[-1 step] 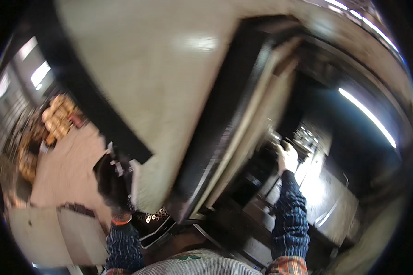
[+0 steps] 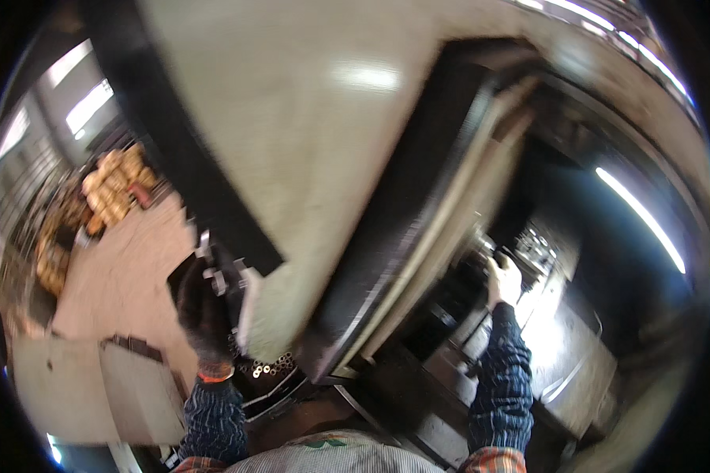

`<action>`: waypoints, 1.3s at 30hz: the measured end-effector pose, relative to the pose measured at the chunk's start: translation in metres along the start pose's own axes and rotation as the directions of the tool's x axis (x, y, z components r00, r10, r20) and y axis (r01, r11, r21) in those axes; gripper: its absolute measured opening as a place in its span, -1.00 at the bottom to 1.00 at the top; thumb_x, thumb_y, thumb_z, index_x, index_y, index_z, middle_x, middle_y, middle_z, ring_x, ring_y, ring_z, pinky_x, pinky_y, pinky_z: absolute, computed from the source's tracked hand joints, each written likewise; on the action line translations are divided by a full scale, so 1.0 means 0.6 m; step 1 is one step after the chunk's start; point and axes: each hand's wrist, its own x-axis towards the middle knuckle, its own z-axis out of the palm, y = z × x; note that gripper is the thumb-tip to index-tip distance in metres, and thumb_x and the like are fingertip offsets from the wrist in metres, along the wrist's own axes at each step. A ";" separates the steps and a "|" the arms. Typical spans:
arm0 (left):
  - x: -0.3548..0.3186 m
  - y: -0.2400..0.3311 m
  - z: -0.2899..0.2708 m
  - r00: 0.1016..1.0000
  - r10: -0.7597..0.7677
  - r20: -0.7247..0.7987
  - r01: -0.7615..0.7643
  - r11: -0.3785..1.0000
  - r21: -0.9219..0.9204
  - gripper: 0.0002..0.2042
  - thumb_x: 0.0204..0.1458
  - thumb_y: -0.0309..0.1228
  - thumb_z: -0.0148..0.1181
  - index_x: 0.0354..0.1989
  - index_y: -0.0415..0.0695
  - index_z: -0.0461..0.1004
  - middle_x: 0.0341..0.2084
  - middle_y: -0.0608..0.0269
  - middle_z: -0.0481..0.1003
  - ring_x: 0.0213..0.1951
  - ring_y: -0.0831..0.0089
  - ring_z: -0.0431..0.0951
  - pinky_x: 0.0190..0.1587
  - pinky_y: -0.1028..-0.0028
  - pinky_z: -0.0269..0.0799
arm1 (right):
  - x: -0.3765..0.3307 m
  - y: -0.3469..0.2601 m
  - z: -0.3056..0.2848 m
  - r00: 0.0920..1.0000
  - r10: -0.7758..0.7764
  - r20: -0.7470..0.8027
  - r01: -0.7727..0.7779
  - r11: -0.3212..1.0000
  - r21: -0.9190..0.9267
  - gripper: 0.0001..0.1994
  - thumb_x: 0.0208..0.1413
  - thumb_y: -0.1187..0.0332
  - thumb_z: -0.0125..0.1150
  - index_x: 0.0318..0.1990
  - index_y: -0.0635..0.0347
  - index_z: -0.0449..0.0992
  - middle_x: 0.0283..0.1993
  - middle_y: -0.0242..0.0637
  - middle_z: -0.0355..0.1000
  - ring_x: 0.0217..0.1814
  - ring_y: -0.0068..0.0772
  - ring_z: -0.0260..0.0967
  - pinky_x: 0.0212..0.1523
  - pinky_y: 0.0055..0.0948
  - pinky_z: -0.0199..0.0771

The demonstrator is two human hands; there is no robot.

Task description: The person repeatedly loads small metal rings into a CNC lathe, operates the control panel, and removes the processed parts. The person places the finished parts into a collection tray. The process is repeated multiple times throughout the clip.

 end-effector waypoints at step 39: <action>-0.462 0.357 -0.603 0.760 -0.132 -0.637 0.495 0.752 0.434 -0.70 0.12 -0.59 0.16 0.05 -0.27 0.51 -0.13 0.17 0.58 -0.06 0.49 0.54 0.02 0.51 0.42 | -0.806 -0.432 0.148 -0.133 -0.368 0.920 -0.694 0.697 0.179 -0.68 0.23 0.40 0.16 0.10 0.30 0.40 -0.13 -0.17 0.49 -0.28 -0.45 0.46 -0.28 -0.41 0.57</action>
